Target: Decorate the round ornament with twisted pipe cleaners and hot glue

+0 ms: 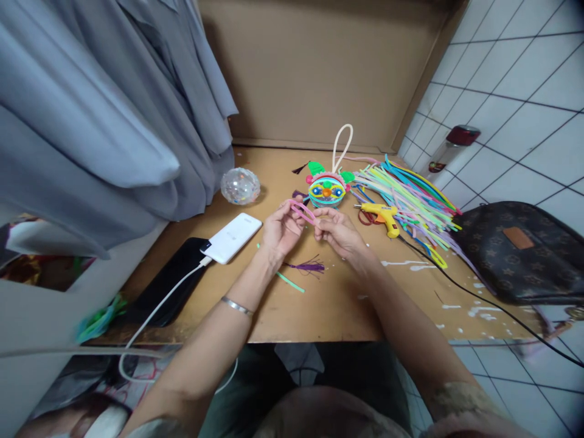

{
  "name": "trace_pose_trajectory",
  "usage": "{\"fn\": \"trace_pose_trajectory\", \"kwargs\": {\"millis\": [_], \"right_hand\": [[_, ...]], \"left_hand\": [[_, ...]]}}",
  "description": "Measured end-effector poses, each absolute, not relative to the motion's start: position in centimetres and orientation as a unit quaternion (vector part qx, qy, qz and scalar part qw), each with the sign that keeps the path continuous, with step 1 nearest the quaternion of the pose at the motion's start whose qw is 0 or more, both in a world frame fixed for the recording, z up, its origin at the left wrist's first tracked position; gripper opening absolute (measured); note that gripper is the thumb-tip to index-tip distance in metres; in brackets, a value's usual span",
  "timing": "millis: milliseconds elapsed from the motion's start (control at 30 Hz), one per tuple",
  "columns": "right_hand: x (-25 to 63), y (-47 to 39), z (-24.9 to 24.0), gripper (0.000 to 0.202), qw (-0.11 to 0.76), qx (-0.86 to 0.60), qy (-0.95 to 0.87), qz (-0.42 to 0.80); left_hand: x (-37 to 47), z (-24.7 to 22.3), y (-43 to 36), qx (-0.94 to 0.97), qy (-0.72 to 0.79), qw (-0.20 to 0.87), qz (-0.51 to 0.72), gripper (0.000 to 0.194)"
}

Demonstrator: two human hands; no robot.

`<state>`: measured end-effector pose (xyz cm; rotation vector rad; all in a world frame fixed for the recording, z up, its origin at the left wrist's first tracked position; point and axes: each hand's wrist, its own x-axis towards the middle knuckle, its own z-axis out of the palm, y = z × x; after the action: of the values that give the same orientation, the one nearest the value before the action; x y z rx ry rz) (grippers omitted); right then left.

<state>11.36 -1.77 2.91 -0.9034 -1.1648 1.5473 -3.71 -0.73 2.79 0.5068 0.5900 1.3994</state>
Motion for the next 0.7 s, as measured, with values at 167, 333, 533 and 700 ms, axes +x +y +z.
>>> {"fn": "trace_pose_trajectory", "kwargs": {"millis": [167, 333, 533, 700], "right_hand": [[11.7, -1.6, 2.8, 0.023, 0.458, -0.361, -0.447, 0.678], [11.9, -1.8, 3.3, 0.023, 0.439, -0.355, -0.427, 0.706], [12.1, -1.9, 3.6, 0.016, 0.437, -0.345, -0.43, 0.711], [12.1, -2.1, 3.6, 0.022, 0.449, -0.338, -0.456, 0.69]], "left_hand": [[-4.0, 2.6, -0.3, 0.208, 0.266, 0.682, 0.649, 0.02], [-4.1, 3.3, -0.4, 0.168, 0.282, 0.674, 0.661, 0.025], [-4.5, 2.6, 0.0, 0.198, 0.273, 0.673, 0.659, 0.02], [-4.8, 2.5, 0.1, 0.177, 0.256, 0.692, 0.651, 0.019]]}}
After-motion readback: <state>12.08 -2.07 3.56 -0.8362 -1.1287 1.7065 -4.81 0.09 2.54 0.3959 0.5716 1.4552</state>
